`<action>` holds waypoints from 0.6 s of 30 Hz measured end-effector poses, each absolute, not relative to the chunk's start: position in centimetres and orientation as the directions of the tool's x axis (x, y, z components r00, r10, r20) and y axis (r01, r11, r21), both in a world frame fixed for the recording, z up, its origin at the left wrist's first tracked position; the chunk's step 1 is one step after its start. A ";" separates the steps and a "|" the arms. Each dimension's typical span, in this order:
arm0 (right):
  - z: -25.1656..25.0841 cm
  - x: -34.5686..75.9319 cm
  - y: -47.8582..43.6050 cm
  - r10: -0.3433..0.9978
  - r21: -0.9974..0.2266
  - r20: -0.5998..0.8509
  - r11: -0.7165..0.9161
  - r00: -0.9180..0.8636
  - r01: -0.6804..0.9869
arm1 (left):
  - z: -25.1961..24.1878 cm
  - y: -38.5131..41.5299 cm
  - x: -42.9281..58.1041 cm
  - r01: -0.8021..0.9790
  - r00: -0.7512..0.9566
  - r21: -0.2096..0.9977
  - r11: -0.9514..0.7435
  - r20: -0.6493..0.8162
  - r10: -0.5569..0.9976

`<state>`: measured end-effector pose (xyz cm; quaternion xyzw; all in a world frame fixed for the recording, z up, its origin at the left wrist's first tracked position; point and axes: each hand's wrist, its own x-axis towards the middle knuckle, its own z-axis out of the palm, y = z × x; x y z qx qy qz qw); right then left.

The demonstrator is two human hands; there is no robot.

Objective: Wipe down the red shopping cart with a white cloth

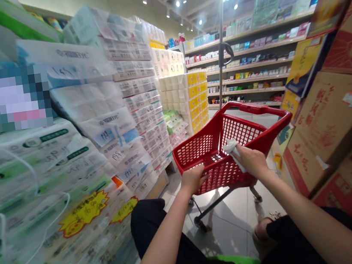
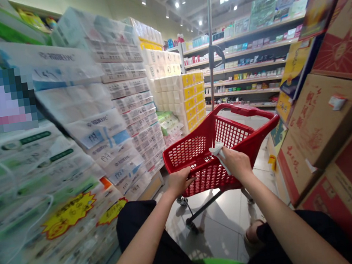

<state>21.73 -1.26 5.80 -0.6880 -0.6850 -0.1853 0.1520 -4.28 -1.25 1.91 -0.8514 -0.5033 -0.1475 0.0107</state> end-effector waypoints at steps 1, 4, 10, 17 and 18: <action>6.2 23.1 -0.9 0.888 0.043 0.459 -0.065 0.038 0.997 | 1.9 -1.2 -4.4 0.856 0.456 0.131 -0.500 0.264 0.850; 6.9 25.8 -0.1 0.876 0.031 0.466 -0.157 0.125 0.987 | 1.9 -1.0 -4.7 0.848 0.466 0.135 -0.513 0.272 0.842; 5.2 22.0 -1.0 0.847 0.009 0.527 -0.088 0.070 0.996 | 2.0 -0.9 -4.9 0.859 0.444 0.133 -0.494 0.286 0.849; 3.3 12.6 -2.9 0.825 0.013 0.527 0.233 -0.205 0.972 | 2.4 -1.4 -5.1 0.862 0.423 0.172 -0.477 0.273 0.864; 3.5 12.3 -2.9 0.823 0.017 0.522 0.252 -0.223 0.968 | 2.4 -1.4 -5.2 0.860 0.427 0.172 -0.480 0.272 0.862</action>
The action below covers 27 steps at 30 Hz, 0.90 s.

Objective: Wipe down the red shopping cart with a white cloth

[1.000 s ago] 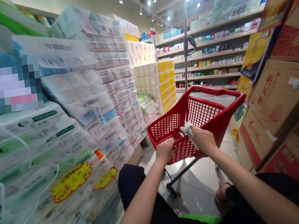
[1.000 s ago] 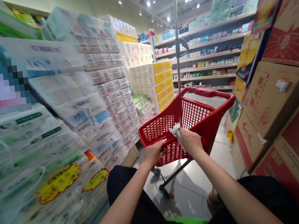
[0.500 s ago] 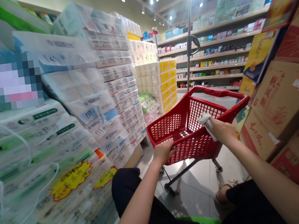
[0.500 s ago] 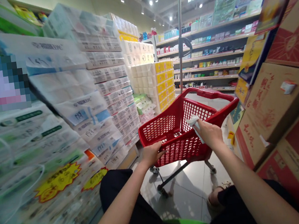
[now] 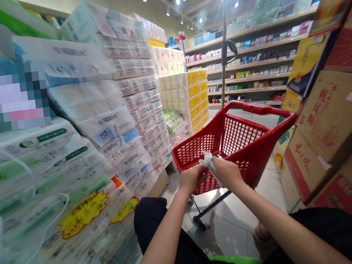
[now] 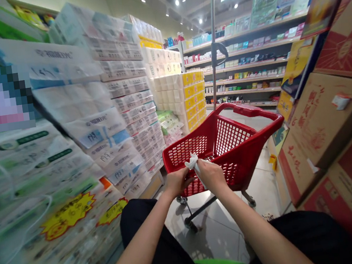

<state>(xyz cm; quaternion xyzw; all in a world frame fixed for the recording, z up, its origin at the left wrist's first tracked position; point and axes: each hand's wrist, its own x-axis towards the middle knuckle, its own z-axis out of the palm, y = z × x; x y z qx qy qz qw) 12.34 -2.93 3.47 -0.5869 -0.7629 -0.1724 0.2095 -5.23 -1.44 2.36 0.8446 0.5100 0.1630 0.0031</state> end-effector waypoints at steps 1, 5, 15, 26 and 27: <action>3.7 12.5 -2.9 0.823 0.022 0.517 0.261 -0.235 0.965 | 2.3 -1.4 -5.4 0.860 0.429 0.168 -0.481 0.271 0.862; 4.6 16.4 -2.4 0.837 0.040 0.522 0.172 -0.167 0.984 | 2.0 -1.1 -6.3 0.872 0.422 0.144 -0.468 0.265 0.867; 3.5 15.7 -3.0 0.833 -0.030 0.548 0.106 -0.073 0.994 | 2.3 -1.9 -5.2 0.885 0.411 0.119 -0.451 0.258 0.875; 4.6 20.0 -2.0 0.847 -0.009 0.531 -0.012 0.015 1.000 | 2.3 -2.0 -5.3 0.871 0.423 0.146 -0.468 0.259 0.868; 4.9 21.4 -1.7 0.849 -0.017 0.526 -0.042 0.044 0.999 | 2.2 -1.9 -5.2 0.871 0.422 0.148 -0.468 0.260 0.868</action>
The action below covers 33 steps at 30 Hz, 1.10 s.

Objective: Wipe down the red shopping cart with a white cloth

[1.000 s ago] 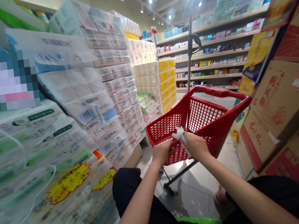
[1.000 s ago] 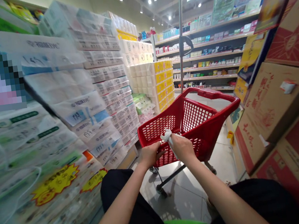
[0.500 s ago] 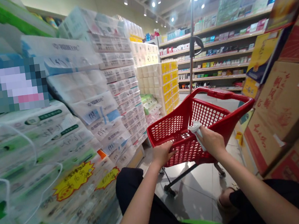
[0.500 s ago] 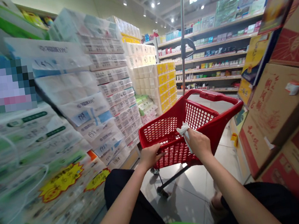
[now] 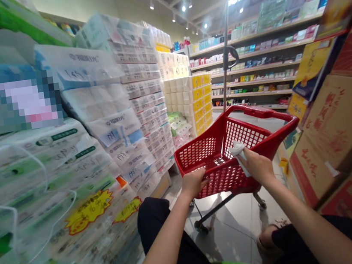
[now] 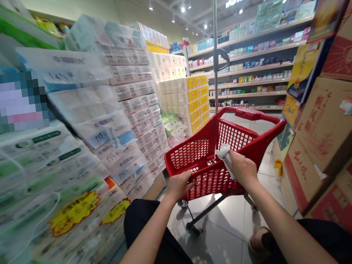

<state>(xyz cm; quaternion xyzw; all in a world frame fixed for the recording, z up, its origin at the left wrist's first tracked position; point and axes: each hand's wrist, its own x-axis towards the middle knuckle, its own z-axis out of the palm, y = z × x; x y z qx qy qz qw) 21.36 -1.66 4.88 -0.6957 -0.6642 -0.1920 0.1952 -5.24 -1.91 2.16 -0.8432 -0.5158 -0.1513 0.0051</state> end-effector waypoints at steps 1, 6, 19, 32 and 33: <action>5.1 22.3 -1.4 0.847 -0.024 0.527 -0.067 0.070 0.997 | 2.1 -1.9 -5.2 0.873 0.419 0.149 -0.464 0.258 0.871; 4.6 20.4 -1.8 0.850 -0.038 0.523 -0.049 0.061 0.998 | 1.8 -1.8 -4.3 0.889 0.387 0.154 -0.431 0.252 0.887; 3.9 18.2 -2.1 0.859 -0.034 0.512 0.043 -0.019 0.999 | 2.4 -2.3 -4.2 0.882 0.388 0.173 -0.437 0.256 0.885; 5.0 15.5 -2.0 0.786 0.066 0.546 0.303 -0.289 0.951 | 1.6 -2.0 -2.6 0.895 0.365 0.169 -0.413 0.256 0.895; 5.1 14.6 -2.4 0.791 0.075 0.525 0.324 -0.314 0.943 | 1.6 -2.0 -2.6 0.899 0.362 0.164 -0.407 0.246 0.899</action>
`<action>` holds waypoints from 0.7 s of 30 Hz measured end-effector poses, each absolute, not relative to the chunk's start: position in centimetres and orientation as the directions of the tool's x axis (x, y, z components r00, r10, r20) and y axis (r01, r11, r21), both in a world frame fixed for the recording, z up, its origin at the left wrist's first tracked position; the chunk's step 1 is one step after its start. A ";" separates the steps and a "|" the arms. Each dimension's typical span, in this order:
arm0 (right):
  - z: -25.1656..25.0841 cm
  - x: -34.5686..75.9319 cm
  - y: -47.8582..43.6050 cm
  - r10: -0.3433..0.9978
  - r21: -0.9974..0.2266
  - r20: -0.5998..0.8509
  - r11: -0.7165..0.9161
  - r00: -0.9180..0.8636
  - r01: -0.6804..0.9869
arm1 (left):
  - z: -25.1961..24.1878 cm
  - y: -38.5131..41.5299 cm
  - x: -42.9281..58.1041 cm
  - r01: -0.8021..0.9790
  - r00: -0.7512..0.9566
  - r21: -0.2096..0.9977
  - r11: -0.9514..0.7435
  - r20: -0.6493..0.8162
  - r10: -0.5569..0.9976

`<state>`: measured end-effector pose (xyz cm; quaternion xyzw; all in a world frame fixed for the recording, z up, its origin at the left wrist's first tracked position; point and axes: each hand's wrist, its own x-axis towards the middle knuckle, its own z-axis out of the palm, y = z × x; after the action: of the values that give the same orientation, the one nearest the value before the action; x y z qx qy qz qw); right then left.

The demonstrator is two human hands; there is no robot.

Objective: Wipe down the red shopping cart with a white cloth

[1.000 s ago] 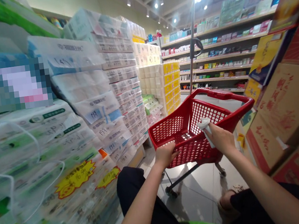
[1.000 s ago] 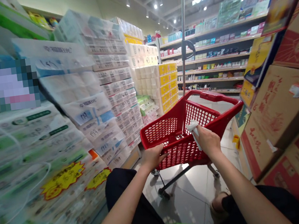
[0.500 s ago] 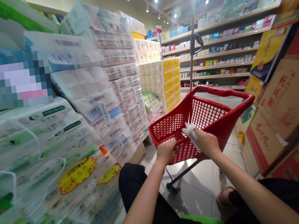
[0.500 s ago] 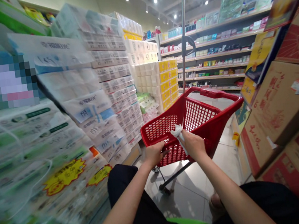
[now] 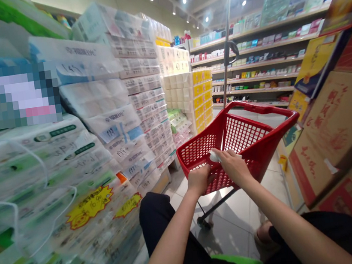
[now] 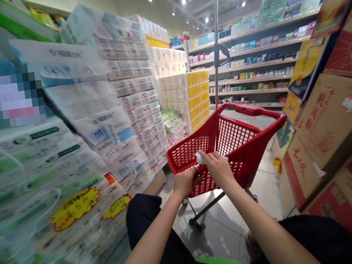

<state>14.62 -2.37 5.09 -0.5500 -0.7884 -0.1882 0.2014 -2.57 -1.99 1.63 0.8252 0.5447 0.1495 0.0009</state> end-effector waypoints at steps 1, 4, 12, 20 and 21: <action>5.1 13.8 -2.7 0.793 0.082 0.506 0.347 -0.339 0.934 | 1.6 -1.9 -2.6 0.905 0.355 0.159 -0.394 0.229 0.907; 5.0 12.2 -3.9 0.763 0.097 0.500 0.422 -0.411 0.901 | 1.6 -1.9 -2.8 0.922 0.334 0.142 -0.361 0.184 0.925; 4.0 16.5 -3.0 0.673 0.132 0.535 0.531 -0.511 0.837 | 1.5 -2.6 -3.5 0.885 0.394 0.150 -0.441 0.267 0.880; 3.4 18.8 -2.6 0.701 0.093 0.647 0.317 -0.299 0.944 | 0.9 -2.3 -3.4 0.882 0.398 0.134 -0.452 0.302 0.866; 3.3 18.1 -2.9 0.703 0.095 0.647 0.309 -0.295 0.946 | 0.9 -2.3 -3.4 0.880 0.400 0.137 -0.455 0.304 0.865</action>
<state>18.11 -2.88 3.30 -0.5368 -0.7683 -0.2392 0.2537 -3.38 -2.31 0.88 0.8363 0.5214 0.1677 -0.0229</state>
